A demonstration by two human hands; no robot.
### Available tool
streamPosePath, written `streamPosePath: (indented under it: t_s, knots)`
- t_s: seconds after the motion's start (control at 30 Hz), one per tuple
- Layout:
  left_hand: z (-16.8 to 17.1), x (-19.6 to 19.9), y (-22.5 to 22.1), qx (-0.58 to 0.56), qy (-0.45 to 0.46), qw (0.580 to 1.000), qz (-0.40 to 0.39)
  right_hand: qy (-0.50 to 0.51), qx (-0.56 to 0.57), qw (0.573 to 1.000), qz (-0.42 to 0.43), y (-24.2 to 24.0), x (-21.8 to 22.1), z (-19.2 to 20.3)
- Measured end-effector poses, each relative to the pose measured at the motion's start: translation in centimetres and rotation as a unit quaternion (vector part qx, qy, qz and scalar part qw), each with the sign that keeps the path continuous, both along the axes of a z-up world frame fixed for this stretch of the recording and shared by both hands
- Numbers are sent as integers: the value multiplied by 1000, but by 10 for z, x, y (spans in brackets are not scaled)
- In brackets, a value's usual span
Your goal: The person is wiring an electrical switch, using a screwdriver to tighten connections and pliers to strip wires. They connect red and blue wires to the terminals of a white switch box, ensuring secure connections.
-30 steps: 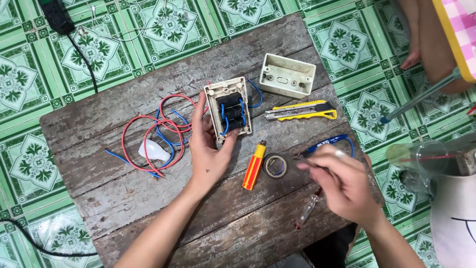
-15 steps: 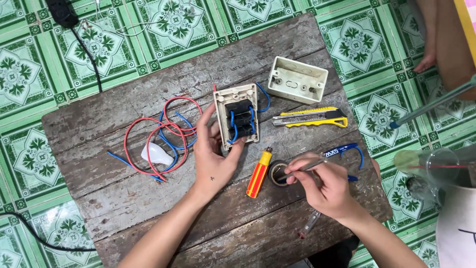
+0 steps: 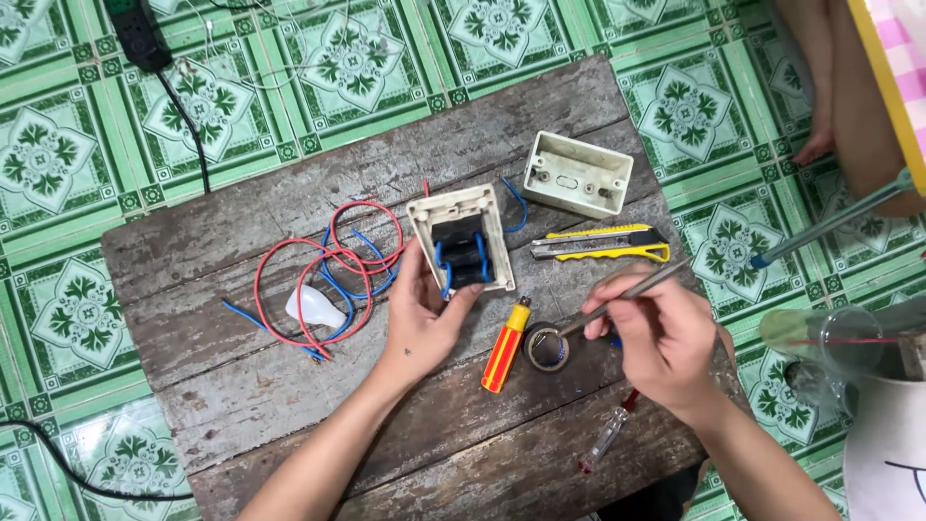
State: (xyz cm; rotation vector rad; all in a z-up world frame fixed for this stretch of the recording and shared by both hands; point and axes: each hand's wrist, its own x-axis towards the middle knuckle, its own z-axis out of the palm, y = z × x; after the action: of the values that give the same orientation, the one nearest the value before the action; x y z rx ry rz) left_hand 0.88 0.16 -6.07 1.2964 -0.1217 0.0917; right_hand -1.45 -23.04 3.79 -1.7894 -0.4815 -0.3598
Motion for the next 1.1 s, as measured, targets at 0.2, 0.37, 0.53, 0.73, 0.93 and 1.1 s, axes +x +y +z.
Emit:
streamPosePath:
  t_s: [0.2, 0.37, 0.53, 0.73, 0.93, 1.1]
  knots:
    - [-28, -4, 6, -107, 84, 987, -90, -45, 58, 997, -38, 7, 13, -1]
    - [62, -4, -3, -245, 105, 934, -237, -83, 140, 982, -99, 0, 16, -31]
    - [80, -5, -2, -200, 98, 935, -276, -101, 163, 975, -108, -2, 17, -43]
    - [82, -5, -1, -181, 101, 930, -305, -92, 170, 975, -111, 2, 8, -55]
    - [66, -4, 4, -213, 103, 910, -339, -95, 136, 982, -94, 1, 3, -47]
    - [51, -5, 6, -217, 89, 903, -361, -75, 123, 986, -84, 5, -3, -38]
